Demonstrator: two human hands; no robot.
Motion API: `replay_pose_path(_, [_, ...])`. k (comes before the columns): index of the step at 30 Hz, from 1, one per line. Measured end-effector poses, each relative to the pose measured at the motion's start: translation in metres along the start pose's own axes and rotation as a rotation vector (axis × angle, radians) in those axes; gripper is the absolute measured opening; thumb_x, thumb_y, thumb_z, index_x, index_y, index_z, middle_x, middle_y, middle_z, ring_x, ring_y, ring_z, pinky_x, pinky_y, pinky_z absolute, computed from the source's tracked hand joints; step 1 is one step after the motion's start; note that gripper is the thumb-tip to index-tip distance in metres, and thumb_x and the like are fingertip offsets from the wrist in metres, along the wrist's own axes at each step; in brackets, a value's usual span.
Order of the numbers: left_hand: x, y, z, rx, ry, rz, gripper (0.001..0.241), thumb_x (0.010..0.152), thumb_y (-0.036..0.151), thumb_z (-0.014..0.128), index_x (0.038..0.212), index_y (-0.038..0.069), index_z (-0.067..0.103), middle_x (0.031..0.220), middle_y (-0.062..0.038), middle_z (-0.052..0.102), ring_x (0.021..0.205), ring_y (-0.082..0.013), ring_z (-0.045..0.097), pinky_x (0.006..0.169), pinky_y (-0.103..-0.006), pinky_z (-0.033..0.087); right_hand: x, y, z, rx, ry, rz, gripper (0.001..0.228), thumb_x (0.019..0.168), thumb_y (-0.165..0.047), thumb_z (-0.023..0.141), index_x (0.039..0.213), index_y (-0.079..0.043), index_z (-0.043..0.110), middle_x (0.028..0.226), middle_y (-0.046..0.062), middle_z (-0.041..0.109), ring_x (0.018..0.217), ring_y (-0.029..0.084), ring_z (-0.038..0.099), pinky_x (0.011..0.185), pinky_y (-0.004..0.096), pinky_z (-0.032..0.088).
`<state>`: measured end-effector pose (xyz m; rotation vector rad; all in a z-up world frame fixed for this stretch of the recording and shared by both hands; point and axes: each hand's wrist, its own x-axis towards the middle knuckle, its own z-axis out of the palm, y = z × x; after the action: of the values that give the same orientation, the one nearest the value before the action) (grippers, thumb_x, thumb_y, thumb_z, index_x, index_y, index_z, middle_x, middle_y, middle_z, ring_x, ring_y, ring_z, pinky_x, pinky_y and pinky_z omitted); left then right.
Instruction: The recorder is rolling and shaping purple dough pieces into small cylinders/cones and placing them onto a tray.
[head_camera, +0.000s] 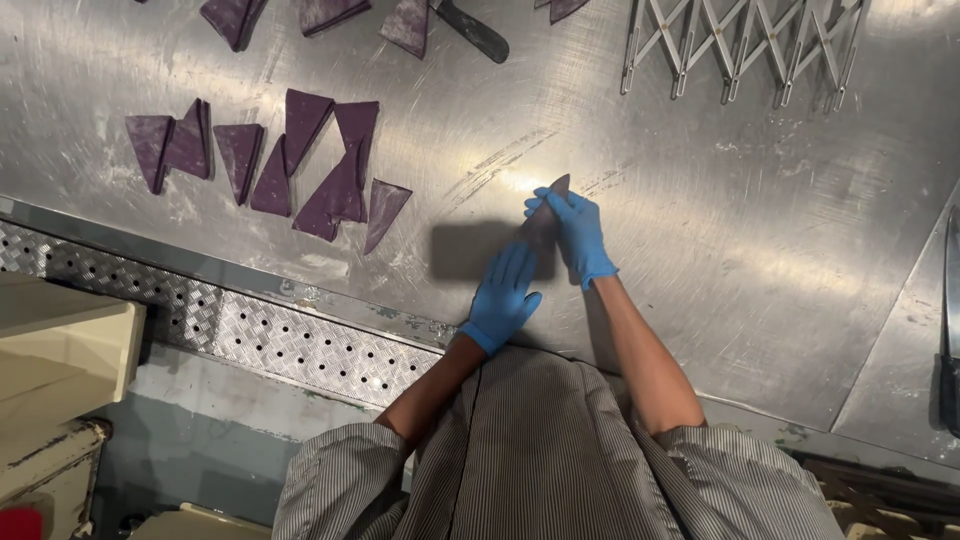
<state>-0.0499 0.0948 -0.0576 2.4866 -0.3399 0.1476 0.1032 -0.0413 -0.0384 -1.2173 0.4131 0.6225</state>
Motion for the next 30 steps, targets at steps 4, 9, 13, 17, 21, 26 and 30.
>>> replay_pose_path(4, [0.016,-0.008,0.010,0.094,-0.131,-0.063,0.084,0.089,0.043,0.068,0.150,-0.007,0.040,0.158,-0.027,0.036,0.147,-0.0412,0.034,0.122,-0.0567,0.025,0.026,-0.009,-0.020,0.117,-0.007,-0.123,0.031,0.103,-0.014,0.061,0.121,0.010,0.065,0.104,0.020,0.075,0.094,0.027,0.075,0.089,0.040,0.064])
replay_pose_path(9, [0.050,-0.014,0.014,0.135,-0.168,-0.038,0.087,0.091,0.049,0.064,0.153,-0.006,0.037,0.162,-0.025,0.033,0.152,-0.0391,0.030,0.123,-0.0555,0.021,0.039,-0.026,-0.036,0.177,0.011,-0.216,0.029,0.103,-0.014,0.060,0.119,0.010,0.065,0.103,0.020,0.074,0.092,0.028,0.076,0.088,0.040,0.064])
replay_pose_path(13, [0.047,-0.027,0.032,0.036,-0.047,-0.070,0.073,0.100,0.043,0.065,0.154,0.001,0.041,0.160,-0.019,0.040,0.152,-0.0352,0.036,0.127,-0.0514,0.028,0.035,-0.023,-0.029,0.157,-0.002,-0.199,0.027,0.104,-0.013,0.060,0.118,0.009,0.065,0.103,0.021,0.074,0.092,0.028,0.075,0.087,0.040,0.064])
replay_pose_path(17, [0.039,-0.024,0.019,-0.354,0.121,-0.265,0.074,0.097,0.035,0.071,0.154,0.000,0.039,0.156,-0.022,0.042,0.145,-0.0362,0.042,0.121,-0.0478,0.036,-0.001,-0.033,0.004,0.062,-0.029,-0.080,0.028,0.102,-0.014,0.059,0.117,0.010,0.066,0.101,0.022,0.075,0.090,0.029,0.076,0.082,0.041,0.066])
replay_pose_path(21, [0.054,-0.016,-0.010,-0.574,0.180,-0.354,0.085,0.089,0.030,0.077,0.153,-0.006,0.034,0.149,-0.025,0.043,0.136,-0.0365,0.044,0.112,-0.0474,0.038,-0.029,-0.043,0.019,0.058,-0.093,-0.025,0.032,0.103,-0.015,0.057,0.118,0.011,0.066,0.103,0.022,0.075,0.092,0.029,0.076,0.085,0.040,0.065])
replay_pose_path(26, [0.046,-0.036,0.014,-0.976,-0.053,-0.650,0.043,0.093,0.024,0.071,0.128,-0.002,0.066,0.106,-0.015,0.074,0.093,-0.0212,0.068,0.083,-0.0339,0.056,-0.020,-0.021,0.012,-0.042,-0.153,-0.023,0.034,0.103,-0.014,0.058,0.122,0.013,0.066,0.109,0.022,0.076,0.101,0.028,0.075,0.094,0.036,0.060])
replay_pose_path(30, [0.044,-0.034,-0.001,-0.853,-0.157,-0.793,0.030,0.095,0.023,0.070,0.109,-0.004,0.073,0.087,-0.013,0.074,0.076,-0.0247,0.069,0.070,-0.0369,0.055,-0.010,-0.009,0.013,-0.056,-0.067,0.027,0.033,0.102,-0.014,0.059,0.123,0.011,0.066,0.111,0.021,0.076,0.103,0.027,0.075,0.095,0.035,0.059])
